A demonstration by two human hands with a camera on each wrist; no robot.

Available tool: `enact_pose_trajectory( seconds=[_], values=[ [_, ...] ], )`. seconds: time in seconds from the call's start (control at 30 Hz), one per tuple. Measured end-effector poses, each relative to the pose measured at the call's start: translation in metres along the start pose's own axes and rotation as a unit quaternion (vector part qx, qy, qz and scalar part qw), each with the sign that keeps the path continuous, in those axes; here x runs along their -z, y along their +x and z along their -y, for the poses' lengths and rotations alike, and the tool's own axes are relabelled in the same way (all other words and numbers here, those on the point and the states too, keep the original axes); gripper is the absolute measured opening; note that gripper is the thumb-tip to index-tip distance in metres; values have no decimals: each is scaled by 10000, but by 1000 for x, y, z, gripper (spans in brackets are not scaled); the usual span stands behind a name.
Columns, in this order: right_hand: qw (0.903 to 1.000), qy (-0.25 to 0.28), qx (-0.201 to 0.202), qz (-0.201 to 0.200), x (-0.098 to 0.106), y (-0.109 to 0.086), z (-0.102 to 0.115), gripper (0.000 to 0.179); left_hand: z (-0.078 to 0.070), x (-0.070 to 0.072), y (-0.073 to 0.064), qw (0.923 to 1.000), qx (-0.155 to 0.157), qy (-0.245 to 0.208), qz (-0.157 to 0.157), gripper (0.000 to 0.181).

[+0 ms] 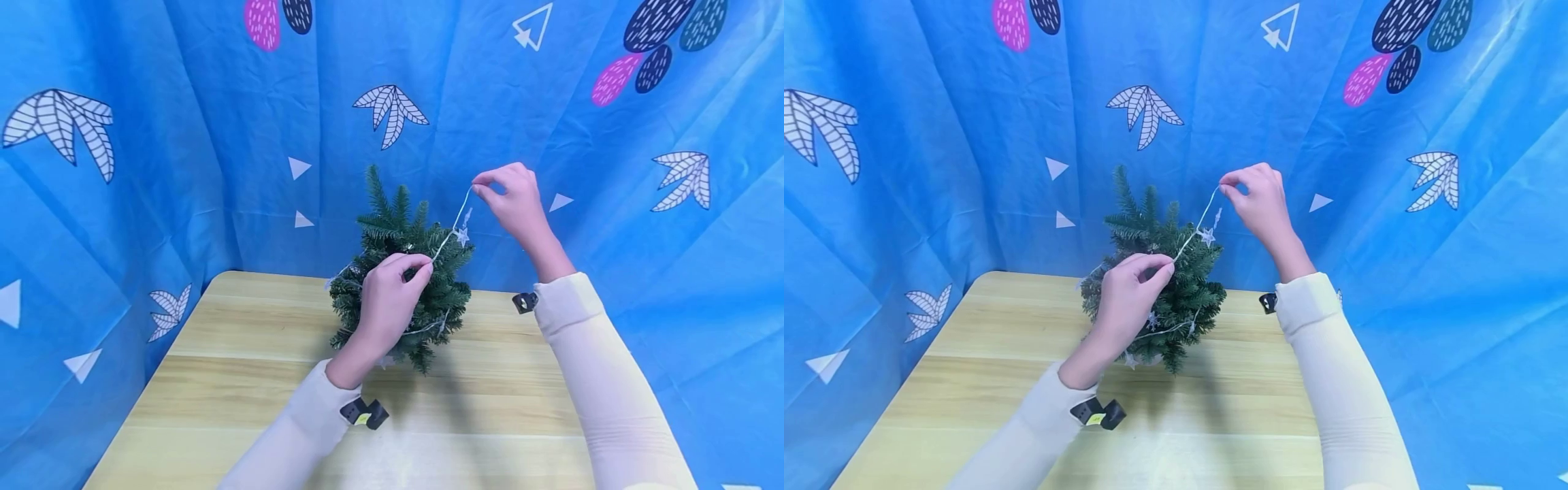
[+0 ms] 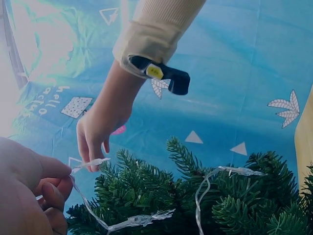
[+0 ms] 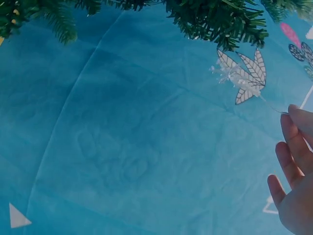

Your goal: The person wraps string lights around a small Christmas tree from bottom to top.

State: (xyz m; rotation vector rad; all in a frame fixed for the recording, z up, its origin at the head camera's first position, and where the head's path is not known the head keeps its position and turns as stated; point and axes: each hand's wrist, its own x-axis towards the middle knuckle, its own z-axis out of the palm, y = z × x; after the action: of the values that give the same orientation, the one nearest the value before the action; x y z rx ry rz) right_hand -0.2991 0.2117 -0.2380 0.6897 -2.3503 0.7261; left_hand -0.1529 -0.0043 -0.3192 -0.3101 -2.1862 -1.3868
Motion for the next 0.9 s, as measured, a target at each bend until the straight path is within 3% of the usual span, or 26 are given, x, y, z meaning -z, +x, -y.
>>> enact_pose_trajectory(
  seconds=[0.37, 0.63, 0.9],
  values=[
    [9961, 156, -832, 242, -22, 21, -6, 22, 3, 0, -1, 9999, -65, 76, -3, 19],
    [9835, 451, -1605, 698, -39, 25, -14, 28, 6, 2, -3, 9996, 59, -255, 132, 20],
    [9736, 536, -1878, 1180, -60, 21, -23, 27, 12, 5, -3, 9984, 145, -523, 158, 20]
  ],
)
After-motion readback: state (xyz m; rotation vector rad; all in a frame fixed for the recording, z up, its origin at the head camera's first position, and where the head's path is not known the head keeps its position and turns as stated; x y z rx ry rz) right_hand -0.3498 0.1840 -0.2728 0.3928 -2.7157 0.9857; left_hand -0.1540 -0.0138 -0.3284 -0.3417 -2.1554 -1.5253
